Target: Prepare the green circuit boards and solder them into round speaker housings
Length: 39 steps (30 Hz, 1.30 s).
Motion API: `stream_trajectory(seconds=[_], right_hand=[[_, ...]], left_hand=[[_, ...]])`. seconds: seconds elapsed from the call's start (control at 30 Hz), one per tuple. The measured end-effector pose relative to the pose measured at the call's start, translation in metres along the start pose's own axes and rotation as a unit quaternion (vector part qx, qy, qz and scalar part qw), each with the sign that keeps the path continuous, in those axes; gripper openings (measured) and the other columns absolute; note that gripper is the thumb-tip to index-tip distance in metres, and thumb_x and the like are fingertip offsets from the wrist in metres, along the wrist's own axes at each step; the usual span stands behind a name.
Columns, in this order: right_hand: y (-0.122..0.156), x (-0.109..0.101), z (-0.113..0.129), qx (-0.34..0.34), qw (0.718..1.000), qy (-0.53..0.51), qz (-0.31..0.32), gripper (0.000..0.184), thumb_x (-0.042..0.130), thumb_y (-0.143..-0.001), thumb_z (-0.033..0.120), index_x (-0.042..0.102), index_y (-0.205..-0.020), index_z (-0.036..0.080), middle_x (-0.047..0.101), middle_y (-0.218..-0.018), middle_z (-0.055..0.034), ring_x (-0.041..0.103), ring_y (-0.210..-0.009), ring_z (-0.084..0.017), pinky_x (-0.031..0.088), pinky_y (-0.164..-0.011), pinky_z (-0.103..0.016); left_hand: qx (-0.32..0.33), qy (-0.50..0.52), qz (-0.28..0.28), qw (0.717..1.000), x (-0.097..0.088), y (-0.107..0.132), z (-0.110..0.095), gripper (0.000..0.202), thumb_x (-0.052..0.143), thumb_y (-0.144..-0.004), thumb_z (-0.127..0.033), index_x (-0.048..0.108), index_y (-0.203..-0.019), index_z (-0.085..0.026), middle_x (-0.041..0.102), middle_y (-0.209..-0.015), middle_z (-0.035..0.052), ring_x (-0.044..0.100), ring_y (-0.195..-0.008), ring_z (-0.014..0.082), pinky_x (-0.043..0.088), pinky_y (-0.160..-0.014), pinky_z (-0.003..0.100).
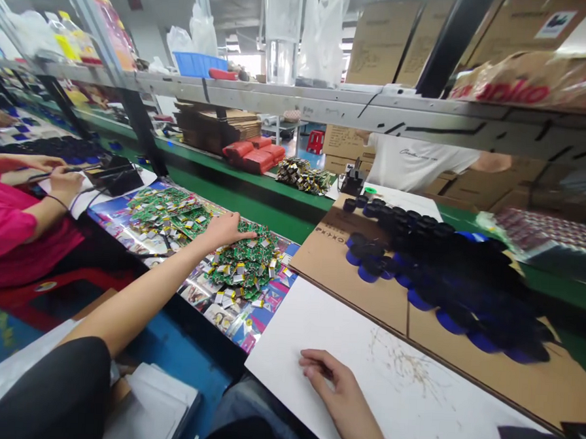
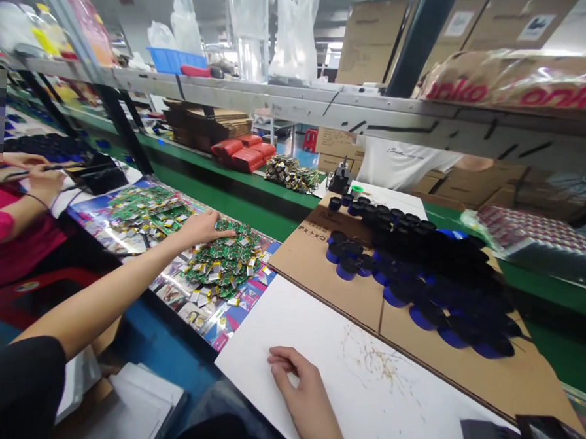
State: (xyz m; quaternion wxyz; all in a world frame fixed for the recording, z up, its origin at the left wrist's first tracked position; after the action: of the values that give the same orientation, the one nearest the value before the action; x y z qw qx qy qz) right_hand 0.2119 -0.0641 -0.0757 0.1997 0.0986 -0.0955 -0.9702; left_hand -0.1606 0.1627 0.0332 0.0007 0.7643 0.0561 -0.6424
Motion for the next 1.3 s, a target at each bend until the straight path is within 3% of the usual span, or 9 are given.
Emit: stream_trajectory(seconds=[0.1,0.2,0.3,0.37,0.53,0.7,0.83,1.0,1.3], right_hand=[[0.002,0.006,-0.002,-0.018,1.0,0.01,-0.021,0.047,0.062,-0.097,0.064,0.076,-0.118,0.024,0.079,-0.118,-0.0116,0.072,-0.115,-0.031,0.05,-0.111,-0.048],[0.003,0.004,0.002,-0.027,0.999,-0.013,-0.023,0.043,0.064,-0.097,0.061,0.076,-0.116,0.025,0.08,-0.115,-0.0101,0.073,-0.113,-0.03,0.051,-0.109,-0.045],[0.0,-0.007,0.014,-0.044,0.998,-0.035,-0.026,0.04,0.066,-0.096,0.06,0.077,-0.113,0.025,0.08,-0.11,-0.0095,0.073,-0.109,-0.029,0.052,-0.106,-0.044],[-0.007,-0.018,0.027,-0.072,0.996,-0.031,-0.046,0.039,0.065,-0.097,0.059,0.078,-0.109,0.024,0.08,-0.108,-0.0092,0.073,-0.108,-0.029,0.052,-0.104,-0.044],[-0.037,-0.053,0.067,-0.162,0.969,-0.025,-0.187,0.045,0.064,-0.096,0.063,0.077,-0.109,0.023,0.079,-0.113,-0.0089,0.07,-0.108,-0.027,0.052,-0.1,-0.039],[-0.063,-0.083,0.075,-0.155,0.953,-0.035,-0.256,0.067,0.047,-0.097,0.078,0.069,-0.075,0.019,0.071,-0.073,-0.0053,0.065,-0.076,-0.023,0.053,-0.071,-0.032],[-0.063,-0.101,0.056,-0.14,0.914,-0.062,-0.376,0.066,0.054,-0.091,0.082,0.07,-0.077,0.02,0.072,-0.075,-0.0051,0.065,-0.077,-0.023,0.051,-0.07,-0.031],[-0.068,-0.101,0.036,-0.111,0.906,-0.091,-0.398,0.07,0.054,-0.085,0.088,0.064,-0.07,0.02,0.067,-0.064,-0.0038,0.06,-0.064,-0.021,0.048,-0.058,-0.03],[-0.098,-0.085,0.055,-0.092,0.923,-0.247,-0.282,0.063,0.069,-0.078,0.085,0.062,-0.074,0.022,0.062,-0.054,0.0005,0.058,-0.052,-0.018,0.046,-0.051,-0.029]], left_hand=[[0.012,0.055,-0.046,0.997,-0.005,0.008,-0.01,0.078,0.064,-0.085,-0.076,0.052,-0.128,-0.012,0.068,-0.091,0.0101,0.069,-0.088,0.0298,0.049,-0.076,0.033],[0.032,0.16,-0.083,0.983,-0.011,0.018,-0.023,0.063,0.066,-0.088,-0.067,0.049,-0.123,-0.017,0.048,-0.067,-0.0068,0.054,-0.059,0.0168,0.039,-0.059,0.026],[0.07,0.344,-0.125,0.928,-0.019,0.029,-0.043,0.052,0.077,-0.08,-0.058,0.052,-0.106,-0.022,0.034,-0.061,-0.0113,0.037,-0.05,0.0104,0.026,-0.052,0.023],[0.106,0.429,-0.128,0.888,-0.023,0.037,-0.064,0.047,0.08,-0.079,-0.056,0.055,-0.096,-0.021,0.041,-0.063,-0.009,0.041,-0.053,0.0101,0.03,-0.054,0.023],[0.182,0.587,0.022,0.789,-0.013,0.058,-0.141,0.047,0.079,-0.083,-0.059,0.067,-0.101,-0.017,0.071,-0.088,0.0035,0.065,-0.075,0.0182,0.054,-0.069,0.028],[0.216,0.617,0.133,0.745,0.025,0.076,-0.223,0.05,0.073,-0.089,-0.059,0.067,-0.119,-0.02,0.072,-0.088,0.0039,0.062,-0.063,0.0156,0.049,-0.05,0.023],[0.179,0.662,0.159,0.71,0.064,0.08,-0.264,0.052,0.073,-0.086,-0.067,0.066,-0.106,-0.02,0.062,-0.078,-0.0005,0.055,-0.057,0.0126,0.047,-0.043,0.021],[0.118,0.704,0.195,0.673,0.096,0.084,-0.275,0.061,0.073,-0.079,-0.078,0.056,-0.09,-0.021,0.047,-0.066,-0.0074,0.045,-0.043,0.0078,0.04,-0.034,0.02],[0.058,0.735,0.25,0.627,0.104,0.063,-0.254,0.066,0.078,-0.073,-0.079,0.067,-0.091,-0.016,0.062,-0.061,-0.0028,0.05,-0.044,0.0102,0.041,-0.042,0.023]])
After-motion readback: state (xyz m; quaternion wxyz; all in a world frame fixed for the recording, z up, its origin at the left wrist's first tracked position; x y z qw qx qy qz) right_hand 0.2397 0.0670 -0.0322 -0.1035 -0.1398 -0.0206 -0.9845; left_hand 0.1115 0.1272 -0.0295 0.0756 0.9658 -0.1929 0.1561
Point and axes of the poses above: each hand's wrist, its own y-axis away from the middle knuckle, its own x-axis out of the palm, z = x × y, the point moved 3 cm from there along -y, towards the middle knuckle
